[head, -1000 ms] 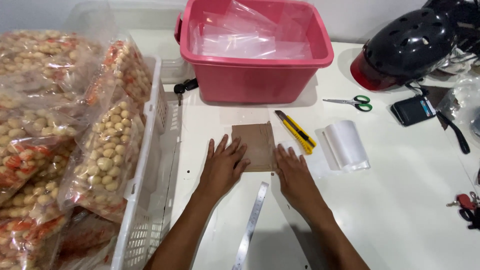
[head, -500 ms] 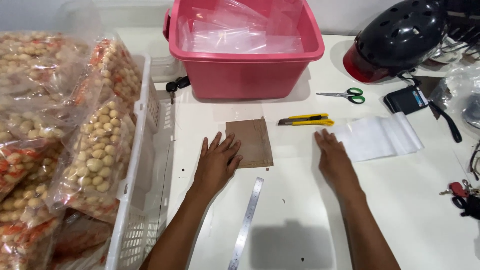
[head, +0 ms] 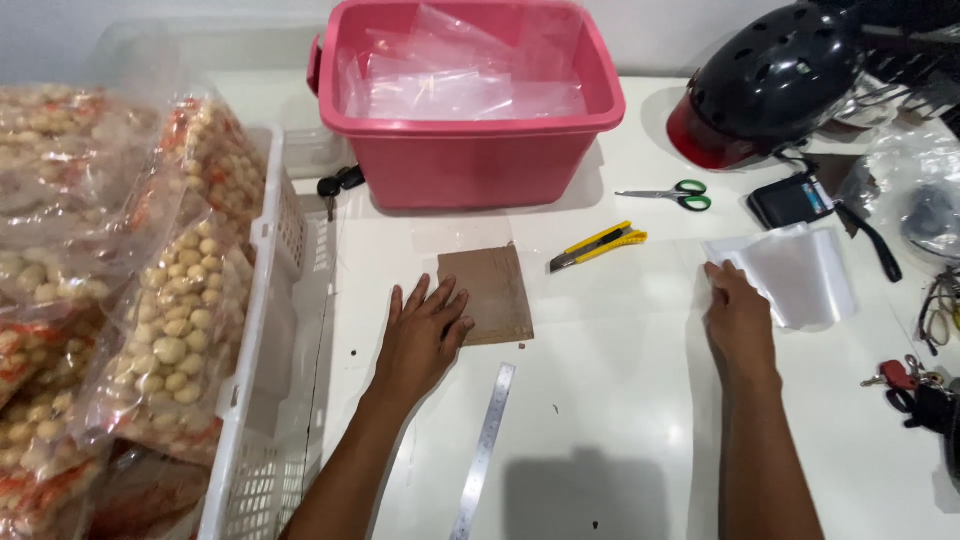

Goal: Measuring and cutting plastic bags using a ruler and a utility knife on a cardboard base.

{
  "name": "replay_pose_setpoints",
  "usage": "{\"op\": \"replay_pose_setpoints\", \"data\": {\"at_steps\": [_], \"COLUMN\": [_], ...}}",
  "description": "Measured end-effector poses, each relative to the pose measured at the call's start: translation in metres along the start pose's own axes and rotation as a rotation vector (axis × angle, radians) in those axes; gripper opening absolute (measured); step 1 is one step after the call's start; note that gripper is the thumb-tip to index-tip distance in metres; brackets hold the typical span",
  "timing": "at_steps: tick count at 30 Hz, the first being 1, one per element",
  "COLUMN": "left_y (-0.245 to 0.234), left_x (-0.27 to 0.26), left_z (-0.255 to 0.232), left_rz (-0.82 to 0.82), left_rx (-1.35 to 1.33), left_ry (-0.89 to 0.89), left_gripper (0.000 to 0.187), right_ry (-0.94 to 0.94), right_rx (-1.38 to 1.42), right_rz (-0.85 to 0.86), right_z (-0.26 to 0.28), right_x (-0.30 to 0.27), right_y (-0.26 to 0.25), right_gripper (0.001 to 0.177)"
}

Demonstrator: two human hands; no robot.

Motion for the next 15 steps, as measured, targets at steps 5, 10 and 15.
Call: {"op": "replay_pose_setpoints", "data": {"at_steps": [5, 10, 15], "left_y": [0.017, 0.0, 0.001], "left_x": [0.003, -0.003, -0.004], "left_z": [0.012, -0.002, -0.001], "left_rz": [-0.127, -0.003, 0.005], "left_rx": [0.048, 0.033, 0.033], "left_ry": [0.131, -0.005, -0.011], "left_gripper": [0.043, 0.042, 0.043], "right_ry": [0.1, -0.46, -0.277], "right_rx": [-0.093, -0.174, -0.164], "right_rz": [0.048, -0.075, 0.302], "right_z": [0.005, 0.119, 0.212], "right_x": [0.002, -0.012, -0.038], "right_y": [-0.012, 0.027, 0.064], "right_gripper": [0.076, 0.045, 0.049]}}
Point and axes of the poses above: each hand's wrist, its own x-axis towards the middle knuckle, its own y-axis out of the palm, z = x × y, the point moved 10 cm from there along x, towards the middle knuckle, and after that the axes turned 12 degrees about z, right-handed, at the moved point
